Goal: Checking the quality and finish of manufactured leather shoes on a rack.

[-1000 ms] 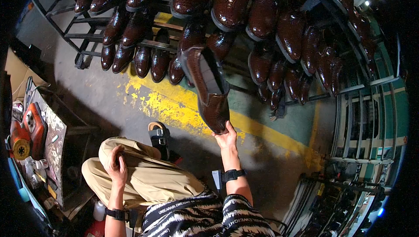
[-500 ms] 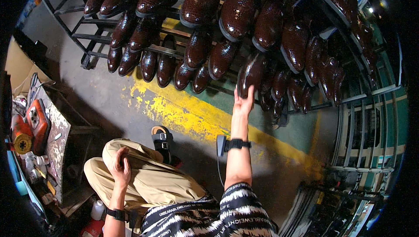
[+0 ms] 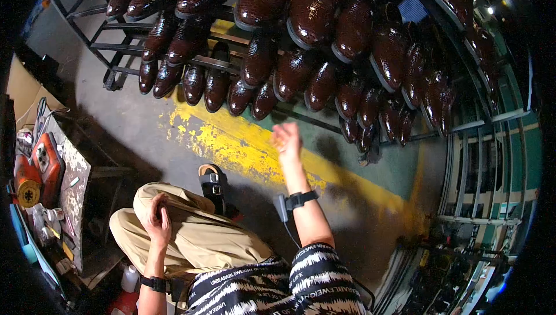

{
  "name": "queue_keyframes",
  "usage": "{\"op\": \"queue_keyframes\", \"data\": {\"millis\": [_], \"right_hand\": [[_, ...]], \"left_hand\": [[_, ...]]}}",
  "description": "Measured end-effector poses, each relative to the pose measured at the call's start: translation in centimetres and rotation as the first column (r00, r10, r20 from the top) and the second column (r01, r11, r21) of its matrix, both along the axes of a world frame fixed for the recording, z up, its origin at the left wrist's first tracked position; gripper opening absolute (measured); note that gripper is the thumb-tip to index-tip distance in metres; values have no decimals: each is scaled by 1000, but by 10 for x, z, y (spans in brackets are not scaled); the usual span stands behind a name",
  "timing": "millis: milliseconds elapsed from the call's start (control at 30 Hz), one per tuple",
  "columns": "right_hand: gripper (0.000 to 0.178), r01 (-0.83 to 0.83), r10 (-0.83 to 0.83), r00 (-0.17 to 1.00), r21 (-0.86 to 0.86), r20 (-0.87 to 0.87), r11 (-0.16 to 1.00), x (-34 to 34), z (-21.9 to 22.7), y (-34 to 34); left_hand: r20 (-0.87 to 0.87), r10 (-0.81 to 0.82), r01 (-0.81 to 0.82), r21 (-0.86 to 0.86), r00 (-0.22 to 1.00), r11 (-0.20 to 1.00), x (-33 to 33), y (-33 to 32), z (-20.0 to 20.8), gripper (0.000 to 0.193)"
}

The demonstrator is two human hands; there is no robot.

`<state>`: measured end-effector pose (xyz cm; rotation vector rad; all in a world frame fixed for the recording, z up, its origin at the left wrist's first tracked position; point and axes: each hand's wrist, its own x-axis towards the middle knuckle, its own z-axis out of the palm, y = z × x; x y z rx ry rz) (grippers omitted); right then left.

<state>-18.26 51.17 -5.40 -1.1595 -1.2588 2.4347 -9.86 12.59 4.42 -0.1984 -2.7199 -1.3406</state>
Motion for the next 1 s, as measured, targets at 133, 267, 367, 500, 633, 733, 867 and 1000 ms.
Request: {"op": "queue_keyframes", "data": {"millis": [133,267,367,500,633,733,867,1000], "right_hand": [[40,-354,362,921,-76,142,932,34,0,-92],[34,-722,732,678,-125,71,681,63,27,-151],[37,-876,874,483,21,53,482,80,34,-181],[47,-855,914,392,324,-106,405,95,62,-206],[64,-862,919,332,329,-211,386,107,92,-226],[71,-594,952,305,785,19,175,123,84,-235],[68,-575,926,338,816,167,63,131,66,-241],[63,-577,891,369,817,264,-2,131,64,-242]], "left_hand": [[20,7,-8,33,1000,999,2,-4,-2,29],[-1,-19,19,20,1000,1000,1,-4,-2,29],[5,-5,5,11,1000,1000,3,-4,-4,29],[-15,5,-5,17,1000,1000,3,-6,-7,29],[-39,-7,8,24,999,1000,1,-4,-4,29],[-45,-17,17,4,999,1000,-2,-1,1,29],[-117,-6,6,-2,993,1000,-6,3,3,29],[-106,-2,6,39,994,999,-12,8,11,28]]}}
